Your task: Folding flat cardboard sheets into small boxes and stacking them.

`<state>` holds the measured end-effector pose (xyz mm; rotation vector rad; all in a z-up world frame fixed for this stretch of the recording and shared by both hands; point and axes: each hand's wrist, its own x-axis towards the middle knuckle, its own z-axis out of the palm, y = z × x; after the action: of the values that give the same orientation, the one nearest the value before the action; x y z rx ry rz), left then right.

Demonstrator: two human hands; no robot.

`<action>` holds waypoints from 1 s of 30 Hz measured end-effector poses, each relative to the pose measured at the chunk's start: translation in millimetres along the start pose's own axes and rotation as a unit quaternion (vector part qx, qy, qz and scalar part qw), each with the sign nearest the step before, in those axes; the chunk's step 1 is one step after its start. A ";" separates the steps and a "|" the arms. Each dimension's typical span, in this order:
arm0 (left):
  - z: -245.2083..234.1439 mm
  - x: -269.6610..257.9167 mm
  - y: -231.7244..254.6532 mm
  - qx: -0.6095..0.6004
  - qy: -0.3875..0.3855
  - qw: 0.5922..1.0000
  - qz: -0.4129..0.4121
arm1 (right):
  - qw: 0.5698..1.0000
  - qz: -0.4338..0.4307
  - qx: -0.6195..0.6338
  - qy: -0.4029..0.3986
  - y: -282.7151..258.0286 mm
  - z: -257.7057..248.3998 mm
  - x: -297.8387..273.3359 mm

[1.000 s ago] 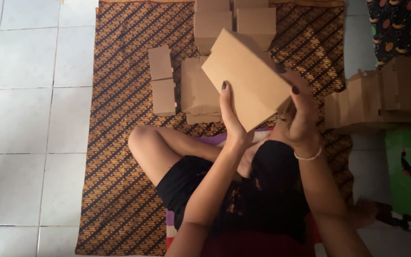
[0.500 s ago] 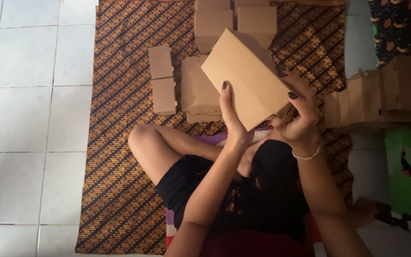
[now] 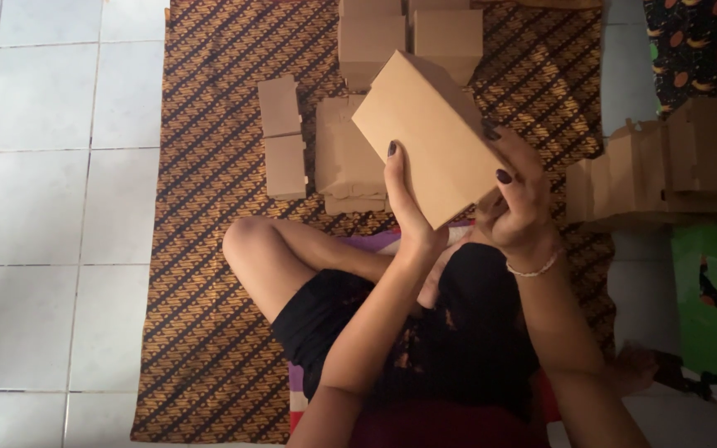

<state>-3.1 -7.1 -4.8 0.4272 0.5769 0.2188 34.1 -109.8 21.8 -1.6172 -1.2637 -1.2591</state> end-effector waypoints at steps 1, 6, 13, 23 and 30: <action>-1.4 0.6 -0.9 0.000 0.000 1.000 0.000 | 1.000 0.000 0.000 0.000 2.0 2.1 -3.5; 2.2 -1.0 -1.6 -0.006 0.003 1.000 -0.013 | 0.999 -0.049 0.005 -0.003 10.9 0.9 -18.4; -68.8 53.2 -40.4 -0.022 -0.063 0.998 -0.009 | 0.998 -0.059 0.022 -0.014 1.3 3.5 -16.8; -27.2 12.3 4.2 0.202 -0.335 0.907 0.158 | 0.932 0.244 0.167 -0.208 -3.4 -19.6 23.9; -53.6 35.6 -19.7 0.128 -0.320 0.937 0.048 | 0.911 0.281 0.204 -0.224 -5.2 -9.4 17.8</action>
<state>-2.9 4.1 -71.1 0.7421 -0.0615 0.0865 27.4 -112.5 41.3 -1.8161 -1.0955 -0.2520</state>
